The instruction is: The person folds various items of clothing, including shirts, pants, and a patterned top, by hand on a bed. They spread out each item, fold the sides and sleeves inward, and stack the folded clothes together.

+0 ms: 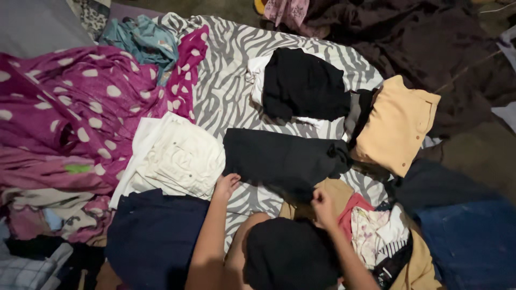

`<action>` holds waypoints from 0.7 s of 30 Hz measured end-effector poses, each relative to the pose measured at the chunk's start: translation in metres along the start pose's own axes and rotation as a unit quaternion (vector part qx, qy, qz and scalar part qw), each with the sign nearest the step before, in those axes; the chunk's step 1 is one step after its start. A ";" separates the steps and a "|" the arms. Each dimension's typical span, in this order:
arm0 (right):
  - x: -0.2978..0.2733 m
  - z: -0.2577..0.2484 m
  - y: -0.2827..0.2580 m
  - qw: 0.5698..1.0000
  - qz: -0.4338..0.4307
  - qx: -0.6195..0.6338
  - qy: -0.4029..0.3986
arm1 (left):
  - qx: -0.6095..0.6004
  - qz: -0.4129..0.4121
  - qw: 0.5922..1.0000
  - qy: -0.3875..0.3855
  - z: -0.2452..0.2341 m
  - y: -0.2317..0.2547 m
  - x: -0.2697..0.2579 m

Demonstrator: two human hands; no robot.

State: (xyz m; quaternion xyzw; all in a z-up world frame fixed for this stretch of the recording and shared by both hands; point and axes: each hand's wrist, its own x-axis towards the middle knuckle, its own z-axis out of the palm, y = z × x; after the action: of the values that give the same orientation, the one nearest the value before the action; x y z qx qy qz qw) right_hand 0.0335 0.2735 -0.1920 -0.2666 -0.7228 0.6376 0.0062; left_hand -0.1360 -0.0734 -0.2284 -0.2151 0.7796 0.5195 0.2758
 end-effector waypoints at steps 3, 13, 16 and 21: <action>0.009 -0.047 -0.045 0.995 -0.079 -0.035 -0.041 | 0.147 0.204 0.968 0.020 0.015 0.017 -0.012; -0.078 -0.030 -0.216 0.974 -0.047 0.164 -0.150 | 0.124 0.461 0.879 0.018 0.169 0.052 -0.134; -0.092 -0.046 -0.219 0.969 -0.017 0.201 -0.141 | -0.058 0.321 0.944 0.051 0.162 0.072 -0.129; -0.082 -0.115 -0.228 0.949 -0.159 0.267 -0.052 | 0.041 0.418 0.903 0.093 0.091 0.103 -0.137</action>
State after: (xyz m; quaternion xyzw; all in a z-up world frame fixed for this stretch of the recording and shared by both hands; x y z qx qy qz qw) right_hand 0.0580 0.3369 0.0671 -0.1032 -0.5582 0.8112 0.1406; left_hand -0.0778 0.0559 -0.0954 0.0945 0.8406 0.5324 -0.0323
